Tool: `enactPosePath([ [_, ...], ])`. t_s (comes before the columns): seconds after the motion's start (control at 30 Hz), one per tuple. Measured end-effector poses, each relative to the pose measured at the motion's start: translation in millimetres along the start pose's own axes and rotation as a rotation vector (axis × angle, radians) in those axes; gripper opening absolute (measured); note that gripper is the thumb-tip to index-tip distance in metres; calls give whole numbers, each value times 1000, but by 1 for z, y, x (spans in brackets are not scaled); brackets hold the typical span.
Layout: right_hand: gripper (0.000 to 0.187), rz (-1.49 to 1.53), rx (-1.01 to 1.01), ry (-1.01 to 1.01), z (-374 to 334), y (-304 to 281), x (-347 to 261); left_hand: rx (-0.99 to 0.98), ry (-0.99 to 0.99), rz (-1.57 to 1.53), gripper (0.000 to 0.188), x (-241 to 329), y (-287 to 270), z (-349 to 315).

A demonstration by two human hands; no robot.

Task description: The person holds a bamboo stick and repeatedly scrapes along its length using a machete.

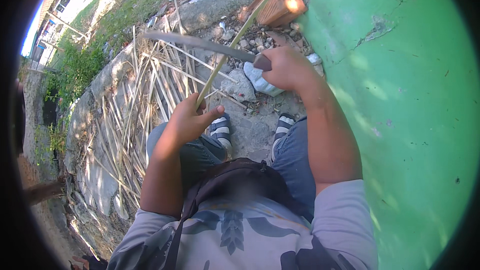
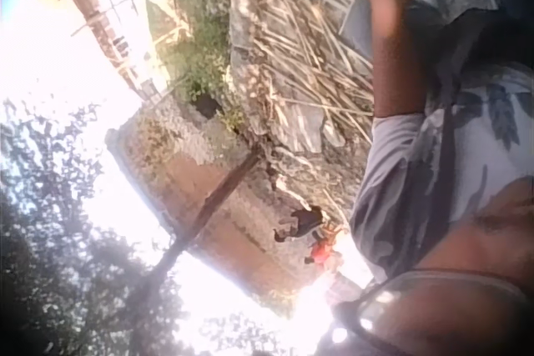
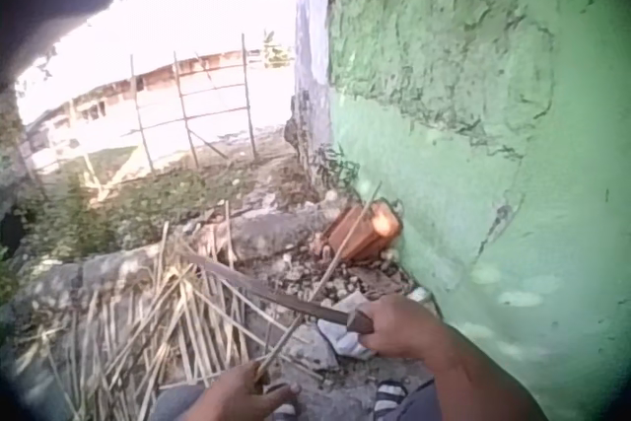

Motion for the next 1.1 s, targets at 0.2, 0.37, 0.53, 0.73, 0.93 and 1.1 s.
enactPosePath([
  [0.2, 18, -46, -163, -90, 3, -5, 30, 4, 2, 13, 63, 12, 3, -3],
  [0.37, 22, 93, 96, 292, 13, -16, 58, 9, 14, 32, 63, 4, 7, 1],
  [0.53, 21, 7, -88, -4, -3, -1, 14, -19, -5, 28, 63, 7, 3, -1],
  [0.73, 23, -38, -75, 50, 12, -10, 51, -17, -14, 34, 65, 3, 9, 3],
  [0.93, 31, -21, 133, 234, 9, -14, 54, 62, 23, 121, 61, 3, 9, 4],
  [1.1, 27, -99, -68, -17, 2, 7, 24, -68, -75, 104, 68, 1, 9, -7],
])
Point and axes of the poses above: each hand's wrist, its own z-axis towards the middle knuckle, its own y-axis out of the palm, x = y × z, the point moved 5 cm from there along z, towards the middle knuckle, and after that the axes turned 4 degrees about z, right-handed, at the moved point
